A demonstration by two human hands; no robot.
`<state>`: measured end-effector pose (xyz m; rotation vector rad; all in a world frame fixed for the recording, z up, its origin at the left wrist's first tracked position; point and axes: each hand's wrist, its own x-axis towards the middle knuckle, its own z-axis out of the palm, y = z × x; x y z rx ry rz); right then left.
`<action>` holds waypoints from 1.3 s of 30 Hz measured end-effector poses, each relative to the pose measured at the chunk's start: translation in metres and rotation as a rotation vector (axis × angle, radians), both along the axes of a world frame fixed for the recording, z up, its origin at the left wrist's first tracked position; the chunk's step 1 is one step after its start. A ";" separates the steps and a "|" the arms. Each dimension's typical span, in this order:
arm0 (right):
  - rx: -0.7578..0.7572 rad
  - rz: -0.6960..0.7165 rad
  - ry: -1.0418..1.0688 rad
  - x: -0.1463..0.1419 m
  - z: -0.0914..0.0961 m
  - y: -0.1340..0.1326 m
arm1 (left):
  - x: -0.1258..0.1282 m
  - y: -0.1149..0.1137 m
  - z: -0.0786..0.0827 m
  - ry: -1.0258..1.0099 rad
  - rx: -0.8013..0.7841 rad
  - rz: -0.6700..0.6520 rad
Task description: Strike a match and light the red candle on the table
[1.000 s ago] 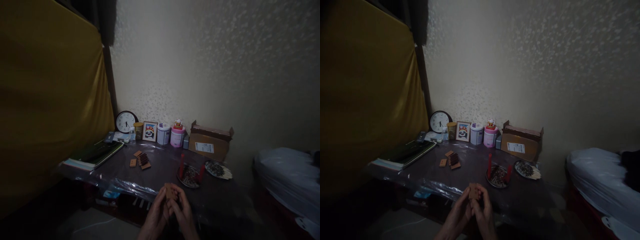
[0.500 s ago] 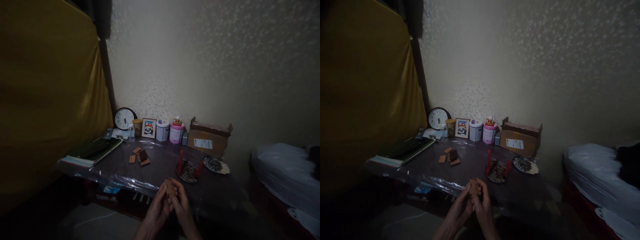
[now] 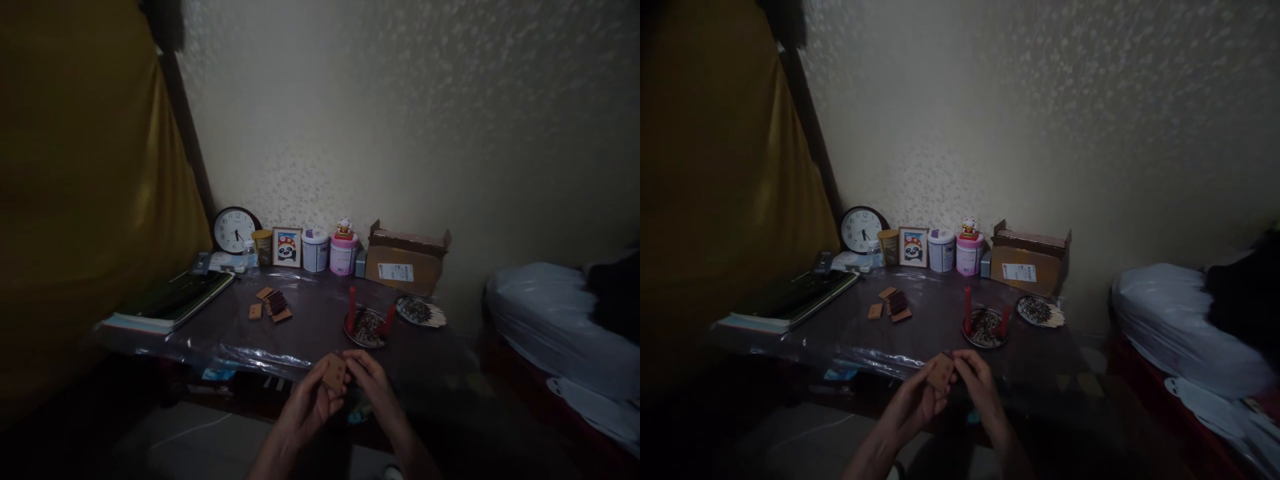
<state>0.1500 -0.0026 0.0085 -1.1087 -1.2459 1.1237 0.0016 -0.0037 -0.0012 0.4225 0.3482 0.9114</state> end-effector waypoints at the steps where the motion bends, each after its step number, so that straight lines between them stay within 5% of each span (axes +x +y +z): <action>1: 0.000 -0.007 -0.014 0.002 -0.002 0.001 | 0.000 -0.001 0.000 0.015 0.012 -0.017; 18: -0.086 -0.058 0.057 0.011 0.000 0.002 | -0.003 -0.003 0.000 0.035 0.052 -0.153; 39: 0.000 -0.087 -0.139 0.021 -0.004 0.005 | -0.016 -0.001 0.012 0.384 0.268 -0.072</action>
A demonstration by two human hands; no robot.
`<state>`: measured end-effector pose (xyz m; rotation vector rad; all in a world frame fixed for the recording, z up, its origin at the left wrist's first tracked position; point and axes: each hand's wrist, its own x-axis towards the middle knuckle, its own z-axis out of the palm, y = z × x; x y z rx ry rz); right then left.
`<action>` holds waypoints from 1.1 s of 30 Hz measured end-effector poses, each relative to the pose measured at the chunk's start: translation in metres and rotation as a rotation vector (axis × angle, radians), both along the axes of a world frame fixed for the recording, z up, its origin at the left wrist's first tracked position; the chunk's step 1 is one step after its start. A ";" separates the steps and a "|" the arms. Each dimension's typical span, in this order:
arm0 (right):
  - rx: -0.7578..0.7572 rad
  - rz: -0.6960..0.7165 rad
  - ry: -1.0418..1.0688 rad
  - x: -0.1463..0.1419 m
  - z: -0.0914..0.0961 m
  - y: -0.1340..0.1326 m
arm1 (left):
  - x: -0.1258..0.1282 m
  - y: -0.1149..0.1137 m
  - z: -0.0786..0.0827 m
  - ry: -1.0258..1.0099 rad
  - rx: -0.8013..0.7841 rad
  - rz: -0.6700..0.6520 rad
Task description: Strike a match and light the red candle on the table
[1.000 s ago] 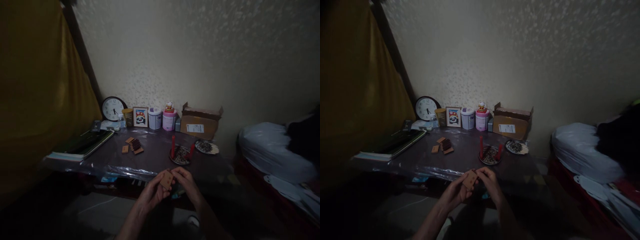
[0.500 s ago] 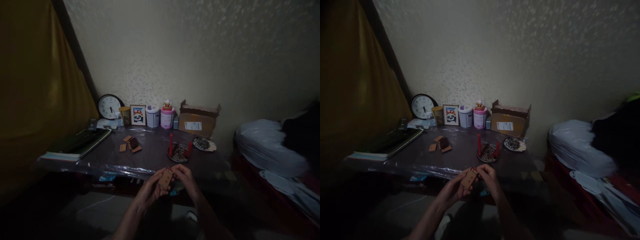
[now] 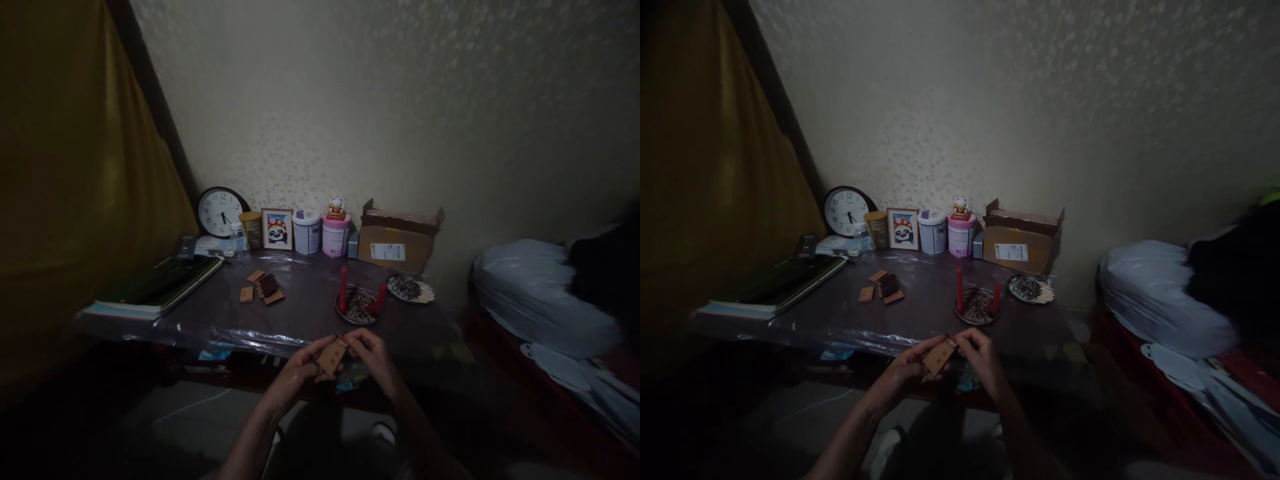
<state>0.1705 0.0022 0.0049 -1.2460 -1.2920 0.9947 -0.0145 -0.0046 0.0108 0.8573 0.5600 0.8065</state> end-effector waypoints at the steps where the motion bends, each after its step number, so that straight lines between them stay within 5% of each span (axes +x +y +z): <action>1: 0.024 0.006 -0.032 0.001 0.001 -0.001 | 0.000 0.000 0.000 0.004 0.007 0.010; 7: 0.337 0.125 -0.393 0.004 0.005 -0.010 | -0.005 0.004 0.000 0.083 0.094 0.043; 12: 0.447 0.162 -0.583 0.005 0.003 -0.011 | -0.008 0.004 0.003 0.164 0.165 0.071; 19: 0.522 0.159 -0.679 0.006 0.000 -0.009 | -0.009 0.001 0.013 0.201 0.157 0.062; 33: 0.556 0.196 -0.720 0.010 -0.001 -0.010 | -0.011 0.004 0.003 0.187 0.278 0.045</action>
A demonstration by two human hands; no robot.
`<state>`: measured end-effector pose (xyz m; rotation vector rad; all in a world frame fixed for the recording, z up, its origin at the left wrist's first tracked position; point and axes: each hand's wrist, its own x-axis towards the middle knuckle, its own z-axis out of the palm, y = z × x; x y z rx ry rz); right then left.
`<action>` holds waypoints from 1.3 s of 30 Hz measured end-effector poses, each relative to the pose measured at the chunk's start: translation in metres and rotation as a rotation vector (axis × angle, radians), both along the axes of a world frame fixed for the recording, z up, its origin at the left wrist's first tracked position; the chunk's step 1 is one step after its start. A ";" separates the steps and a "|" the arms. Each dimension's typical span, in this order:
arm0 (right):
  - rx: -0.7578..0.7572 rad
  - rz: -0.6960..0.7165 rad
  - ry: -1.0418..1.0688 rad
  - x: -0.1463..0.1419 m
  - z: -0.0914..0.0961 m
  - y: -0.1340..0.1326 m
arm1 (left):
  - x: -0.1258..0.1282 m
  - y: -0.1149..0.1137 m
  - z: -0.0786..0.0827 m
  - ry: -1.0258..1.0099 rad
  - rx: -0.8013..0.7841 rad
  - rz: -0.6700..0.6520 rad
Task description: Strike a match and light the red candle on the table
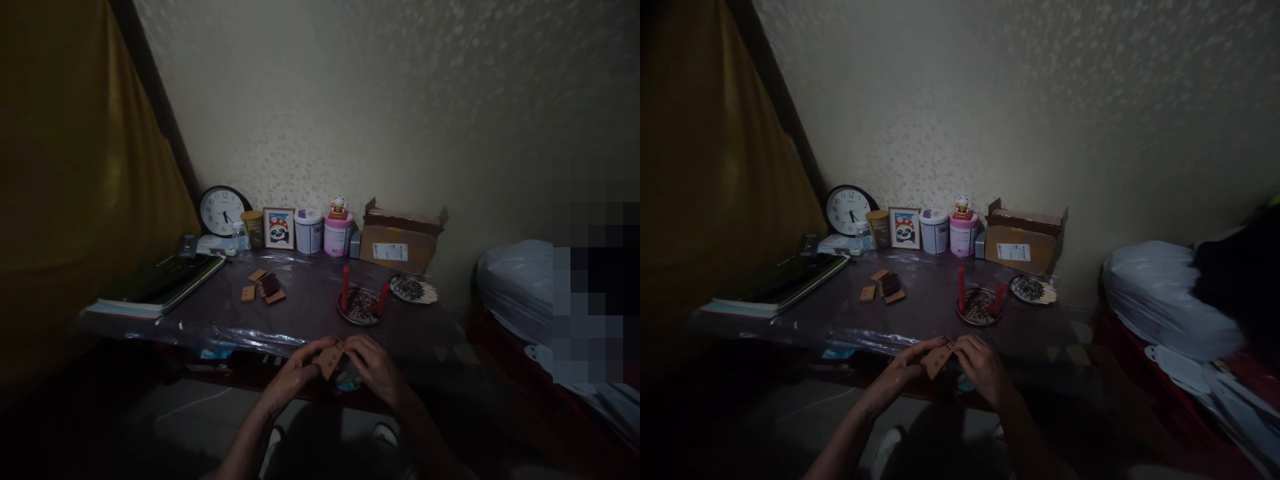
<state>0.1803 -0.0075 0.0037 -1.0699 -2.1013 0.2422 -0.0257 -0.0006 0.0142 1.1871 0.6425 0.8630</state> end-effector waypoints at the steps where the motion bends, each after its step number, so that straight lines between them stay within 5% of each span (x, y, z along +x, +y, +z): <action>1: -0.008 0.002 0.007 0.000 0.000 0.000 | 0.000 0.000 -0.001 -0.010 0.035 0.000; 11: -0.037 0.022 0.044 0.002 -0.004 0.001 | 0.002 -0.007 0.011 -0.023 0.059 -0.017; 24: 0.019 -0.129 0.080 0.016 -0.007 0.006 | 0.005 -0.007 0.004 -0.157 0.081 -0.038; 29: 0.049 -0.187 0.247 0.014 -0.003 0.006 | 0.005 -0.009 0.006 -0.175 -0.003 -0.064; 39: -0.152 -0.238 0.576 0.005 0.007 0.005 | 0.007 -0.007 -0.001 -0.201 -0.016 -0.066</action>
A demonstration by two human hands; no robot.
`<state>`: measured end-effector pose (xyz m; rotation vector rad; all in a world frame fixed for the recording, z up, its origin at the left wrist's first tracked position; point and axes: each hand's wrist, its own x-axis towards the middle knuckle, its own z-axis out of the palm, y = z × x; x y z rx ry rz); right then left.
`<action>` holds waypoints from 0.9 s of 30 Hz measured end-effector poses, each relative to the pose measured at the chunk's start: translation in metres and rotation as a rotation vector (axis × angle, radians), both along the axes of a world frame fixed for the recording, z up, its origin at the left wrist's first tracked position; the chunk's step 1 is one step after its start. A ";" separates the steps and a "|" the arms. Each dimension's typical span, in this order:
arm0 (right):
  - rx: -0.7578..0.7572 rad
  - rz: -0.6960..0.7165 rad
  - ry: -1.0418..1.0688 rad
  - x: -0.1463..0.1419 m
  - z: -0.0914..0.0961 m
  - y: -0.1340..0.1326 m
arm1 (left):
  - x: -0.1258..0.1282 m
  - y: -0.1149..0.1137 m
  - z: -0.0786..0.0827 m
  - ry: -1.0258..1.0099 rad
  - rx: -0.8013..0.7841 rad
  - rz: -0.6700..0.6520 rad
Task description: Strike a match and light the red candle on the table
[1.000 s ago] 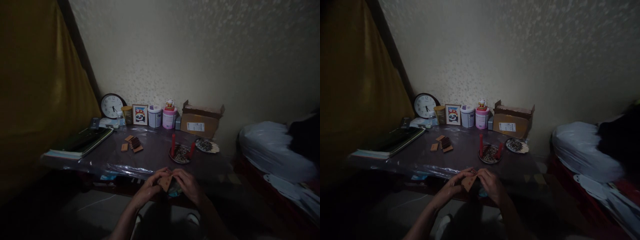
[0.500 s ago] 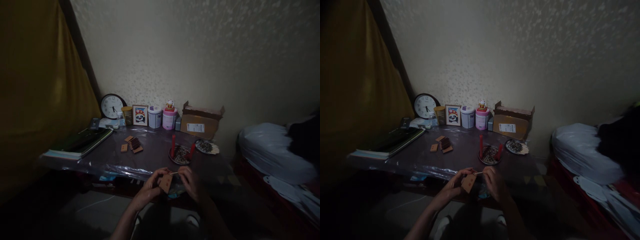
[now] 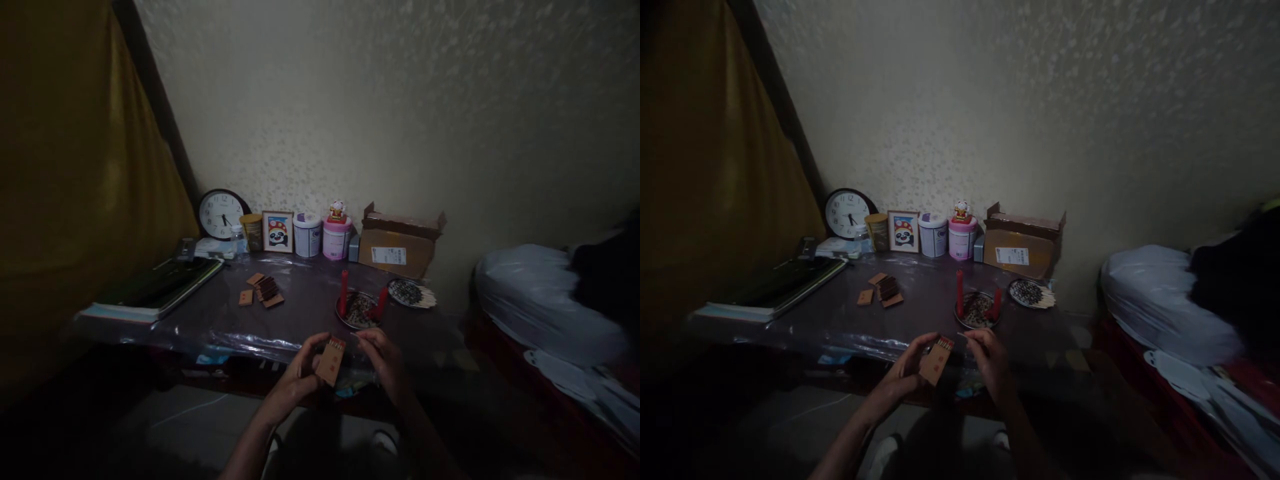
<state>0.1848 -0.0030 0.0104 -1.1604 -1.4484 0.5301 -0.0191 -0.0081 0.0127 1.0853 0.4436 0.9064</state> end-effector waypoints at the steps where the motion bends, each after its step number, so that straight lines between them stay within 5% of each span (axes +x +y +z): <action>1: -0.026 -0.010 0.033 -0.001 0.000 0.000 | 0.000 0.000 -0.001 -0.001 0.007 -0.001; 9: -0.211 -0.025 0.120 -0.007 0.005 -0.004 | 0.001 -0.003 0.001 0.033 0.016 -0.001; 27: -0.237 0.052 0.300 -0.020 0.007 -0.003 | 0.002 -0.003 0.002 0.010 0.008 -0.012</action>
